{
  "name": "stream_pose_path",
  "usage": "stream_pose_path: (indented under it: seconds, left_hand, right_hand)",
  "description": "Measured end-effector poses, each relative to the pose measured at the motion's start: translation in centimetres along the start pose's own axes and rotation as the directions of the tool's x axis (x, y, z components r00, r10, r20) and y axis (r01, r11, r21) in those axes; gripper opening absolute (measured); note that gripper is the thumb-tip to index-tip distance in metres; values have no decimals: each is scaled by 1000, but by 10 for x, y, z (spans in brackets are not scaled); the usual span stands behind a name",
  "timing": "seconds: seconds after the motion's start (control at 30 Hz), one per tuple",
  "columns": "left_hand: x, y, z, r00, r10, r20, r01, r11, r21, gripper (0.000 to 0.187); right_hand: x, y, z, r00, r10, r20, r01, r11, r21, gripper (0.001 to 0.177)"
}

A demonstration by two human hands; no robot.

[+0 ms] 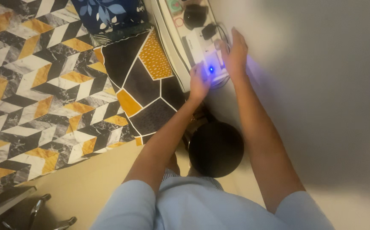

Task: The person smoothes a patterned bedsheet by hand, folds a patterned pillowcase and a floral-patterned blanket, then places them on the bed before picking up a black round object from the floor and adjusting cables at a power strip.

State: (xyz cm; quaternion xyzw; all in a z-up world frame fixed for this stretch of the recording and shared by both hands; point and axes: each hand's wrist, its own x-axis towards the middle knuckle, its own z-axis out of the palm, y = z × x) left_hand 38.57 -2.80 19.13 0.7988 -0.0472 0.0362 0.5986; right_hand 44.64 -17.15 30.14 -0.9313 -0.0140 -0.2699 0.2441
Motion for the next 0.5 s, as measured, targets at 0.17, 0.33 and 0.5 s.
stream_pose_path:
  seconds: [0.17,0.33,0.5]
  left_hand:
    - [5,-22,6,974,-198,106,203,978,-38,72]
    - [5,-16,-1,988,-114,106,110,993,45,74]
    - [-2,1,-10,984,-133,118,130,991,33,72]
  right_hand:
    - [22,21,33,925,225,306,-276,952,133,48]
    - [42,32,47,738,428,521,-471,881,-57,51]
    - [41,38,55,663,378,646,-579,806,122,39]
